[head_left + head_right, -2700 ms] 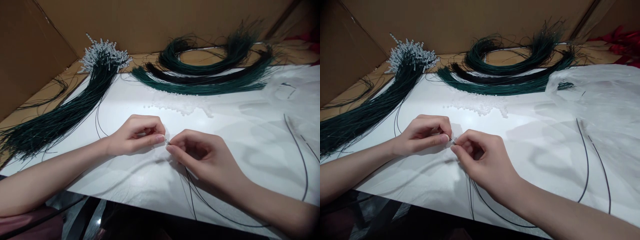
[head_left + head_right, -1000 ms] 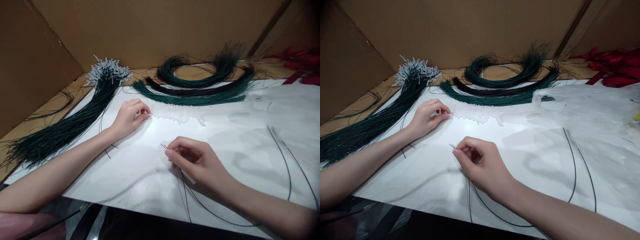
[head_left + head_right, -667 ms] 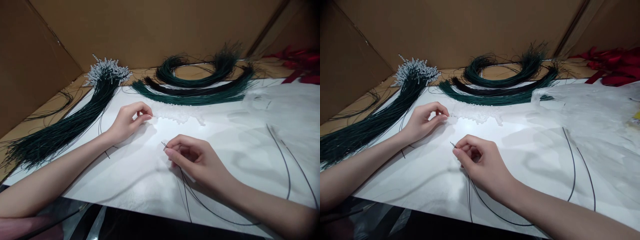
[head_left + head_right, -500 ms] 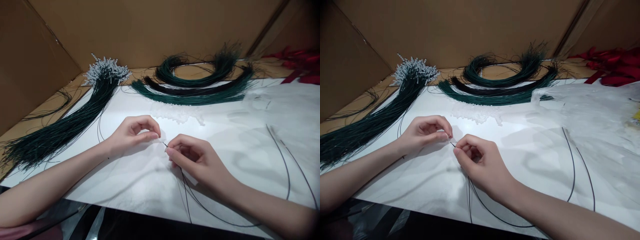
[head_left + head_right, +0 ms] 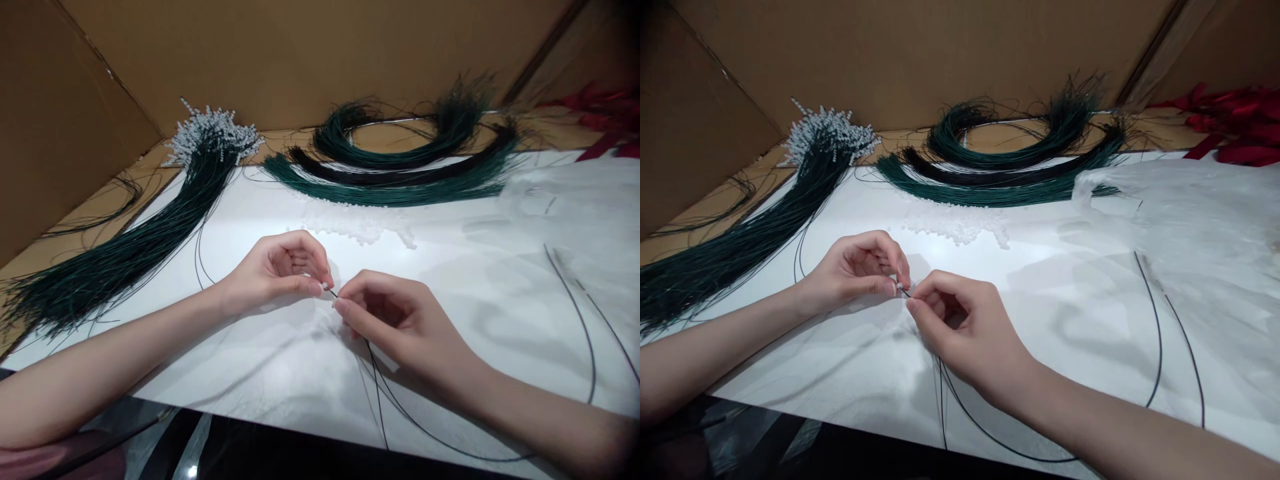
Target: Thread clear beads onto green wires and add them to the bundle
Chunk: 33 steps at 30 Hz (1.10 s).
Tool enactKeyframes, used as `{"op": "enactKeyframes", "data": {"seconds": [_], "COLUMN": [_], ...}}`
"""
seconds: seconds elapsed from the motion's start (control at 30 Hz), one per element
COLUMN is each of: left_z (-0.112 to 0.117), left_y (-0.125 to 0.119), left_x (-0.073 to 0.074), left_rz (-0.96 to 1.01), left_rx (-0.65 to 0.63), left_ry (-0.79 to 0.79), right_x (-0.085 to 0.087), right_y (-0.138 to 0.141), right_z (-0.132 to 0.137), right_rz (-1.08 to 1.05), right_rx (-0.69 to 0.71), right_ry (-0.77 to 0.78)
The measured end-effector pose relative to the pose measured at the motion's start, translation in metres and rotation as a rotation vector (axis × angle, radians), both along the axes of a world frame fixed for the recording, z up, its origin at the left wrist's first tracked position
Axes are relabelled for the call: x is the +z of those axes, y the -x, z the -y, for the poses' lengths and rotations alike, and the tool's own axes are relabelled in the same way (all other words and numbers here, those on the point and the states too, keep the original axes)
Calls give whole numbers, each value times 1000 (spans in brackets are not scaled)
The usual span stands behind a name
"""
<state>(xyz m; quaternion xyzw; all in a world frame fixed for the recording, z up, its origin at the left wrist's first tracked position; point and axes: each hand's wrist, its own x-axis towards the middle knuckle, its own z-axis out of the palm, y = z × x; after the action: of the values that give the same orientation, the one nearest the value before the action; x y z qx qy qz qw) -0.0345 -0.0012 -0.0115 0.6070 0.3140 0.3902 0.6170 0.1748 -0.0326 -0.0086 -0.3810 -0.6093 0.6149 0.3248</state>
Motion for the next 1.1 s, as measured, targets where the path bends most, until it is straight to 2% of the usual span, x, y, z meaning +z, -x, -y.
{"op": "enactKeyframes", "data": {"seconds": [0.3,1.1], "left_z": [1,0], "left_y": [0,0], "left_x": [0,-2], "left_rz": [16,-15], "left_rx": [-27,-24], "left_ry": [2,-38], "right_x": [-2,-2], "right_y": [0,-2], "right_z": [0,0], "right_rz": [26,25], "right_rx": [7,18], "right_ry": [-33,-7]}}
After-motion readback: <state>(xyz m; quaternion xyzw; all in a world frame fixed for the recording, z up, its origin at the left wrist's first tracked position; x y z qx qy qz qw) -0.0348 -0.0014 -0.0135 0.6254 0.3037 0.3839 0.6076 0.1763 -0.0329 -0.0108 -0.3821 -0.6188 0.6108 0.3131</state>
